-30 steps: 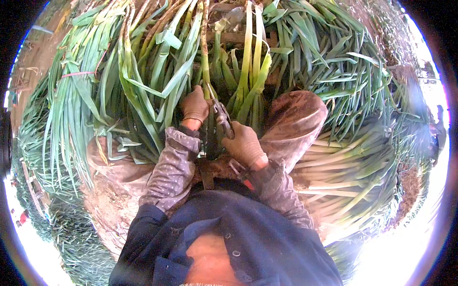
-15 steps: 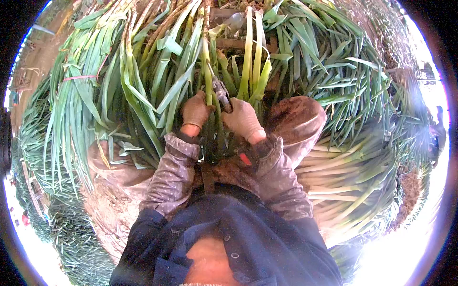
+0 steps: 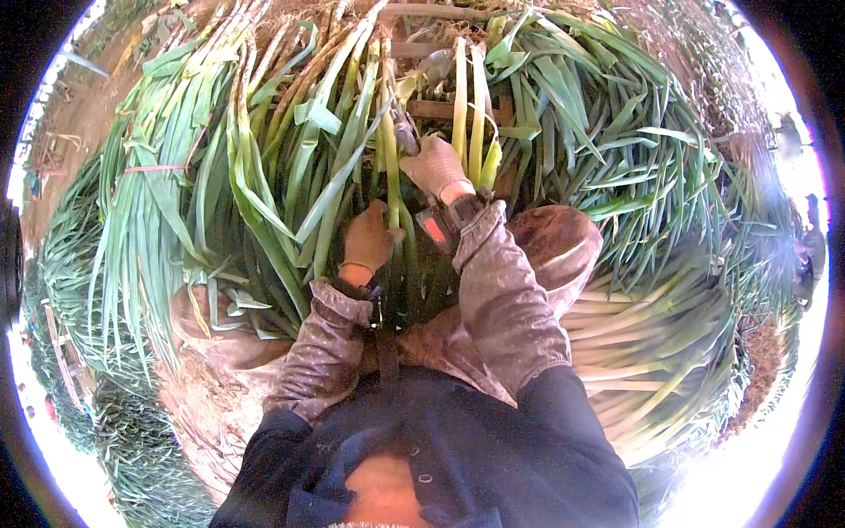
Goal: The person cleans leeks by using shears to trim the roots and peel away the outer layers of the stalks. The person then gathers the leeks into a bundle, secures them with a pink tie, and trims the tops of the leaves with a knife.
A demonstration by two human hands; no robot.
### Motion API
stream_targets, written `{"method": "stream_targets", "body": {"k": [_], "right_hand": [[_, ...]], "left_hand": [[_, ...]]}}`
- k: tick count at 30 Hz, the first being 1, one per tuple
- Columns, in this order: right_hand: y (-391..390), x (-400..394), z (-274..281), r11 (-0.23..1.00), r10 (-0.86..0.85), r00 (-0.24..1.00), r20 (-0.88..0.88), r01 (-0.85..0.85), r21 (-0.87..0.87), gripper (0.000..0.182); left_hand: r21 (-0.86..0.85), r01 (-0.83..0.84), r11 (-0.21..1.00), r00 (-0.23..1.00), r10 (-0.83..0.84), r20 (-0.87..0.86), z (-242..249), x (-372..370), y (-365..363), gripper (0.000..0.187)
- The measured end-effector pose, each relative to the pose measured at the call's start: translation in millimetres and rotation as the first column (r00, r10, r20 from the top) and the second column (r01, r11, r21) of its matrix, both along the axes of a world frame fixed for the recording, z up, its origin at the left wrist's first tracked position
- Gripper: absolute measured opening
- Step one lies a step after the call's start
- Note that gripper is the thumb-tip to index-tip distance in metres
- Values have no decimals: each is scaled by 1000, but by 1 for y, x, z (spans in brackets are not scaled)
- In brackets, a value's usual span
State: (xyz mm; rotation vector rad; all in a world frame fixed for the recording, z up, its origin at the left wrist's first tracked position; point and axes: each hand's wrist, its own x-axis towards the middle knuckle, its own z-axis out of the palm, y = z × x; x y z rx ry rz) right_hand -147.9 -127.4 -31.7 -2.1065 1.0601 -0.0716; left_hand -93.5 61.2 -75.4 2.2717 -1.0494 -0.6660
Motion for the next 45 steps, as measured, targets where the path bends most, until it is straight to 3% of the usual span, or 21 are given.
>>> {"method": "stream_targets", "body": {"k": [3, 7, 10, 11, 15, 18, 19, 20, 21, 23, 24, 26, 28, 29, 31, 34, 37, 40, 42, 44, 45], "right_hand": [[-18, 14, -3, 1000, -11, 1000, -1, 11, 8, 42], [-42, 28, -8, 991, -30, 999, -39, 25, -132, 37], [-57, 30, -9, 994, -51, 998, 29, 54, -99, 38], [-63, 31, -9, 986, 9, 999, -48, -17, -166, 41], [-69, 23, 0, 995, -56, 993, -100, 48, -85, 49], [-70, 6, 13, 989, 36, 976, -213, -66, -133, 50], [-67, 1, 28, 989, -15, 986, -165, -10, -150, 47], [-67, -9, 45, 989, -127, 976, -175, 138, 51, 45], [-90, -16, -7, 974, -183, 982, -49, 188, 123, 44], [-94, -38, -8, 895, -367, 927, 82, 327, 303, 42], [-78, -48, 23, 916, -384, 919, 94, 366, 162, 39], [-68, -64, 17, 952, -305, 945, 114, 301, 54, 39], [-38, -72, 32, 966, -196, 973, 124, 169, 197, 34], [-20, -75, 34, 972, -124, 984, 126, 94, 217, 31], [13, -75, 40, 969, -1, 992, 123, -29, 246, 28], [35, -78, 38, 969, 23, 990, 138, -57, 241, 27], [44, -86, 35, 947, -25, 989, 144, -23, 320, 26], [62, -105, 42, 964, -35, 992, 122, 2, 266, 28], [74, -115, 53, 963, -14, 995, 102, -14, 269, 29], [93, -128, 53, 976, 28, 996, 81, -45, 212, 29], [102, -136, 55, 947, -61, 993, 101, 26, 320, 34]], "left_hand": [[-52, 13, 999, 1000, -12, 18, -1, -3, 0, 44], [-69, 49, 996, 998, -47, 38, -11, -10, -7, 46], [-68, 67, 995, 997, -64, 46, -7, -21, -14, 45], [-62, 74, 995, 996, -71, 52, -3, -26, -17, 44], [-80, 142, 987, 988, -136, 76, -2, -43, -29, 44], [12, 170, 985, 985, -170, 40, -3, -58, -38, 43], [14, 178, 984, 982, -179, 55, 1, -63, -39, 43], [30, 231, 973, 971, -232, 62, 5, -71, -40, 43], [51, 278, 959, 957, -281, 69, 13, -79, -40, 43], [128, 435, 891, 893, -445, 63, 41, -83, -43, 39], [190, 472, 861, 865, -494, 90, 50, -77, -47, 36], [320, 523, 790, 803, -583, 126, 62, -51, -56, 30], [-119, 227, 967, 933, -180, 313, 79, -8, -62, 20], [-122, 138, 983, 888, -68, 456, 91, 15, -75, 25], [72, -11, 997, 699, -44, 714, 96, 56, -98, 39], [345, -48, 937, 798, -172, 578, 40, 97, -129, 44], [177, -161, 971, 859, 50, 509, 23, 113, -137, 43], [170, -177, 969, 928, 107, 358, 20, 109, -128, 32], [-32, -92, 995, 978, 97, 186, 21, 94, -106, 32], [-59, 0, 998, 997, 5, 73, 4, 66, -81, 37], [-120, 12, 993, 1000, -12, -3, 1, 47, -57, 38]]}}
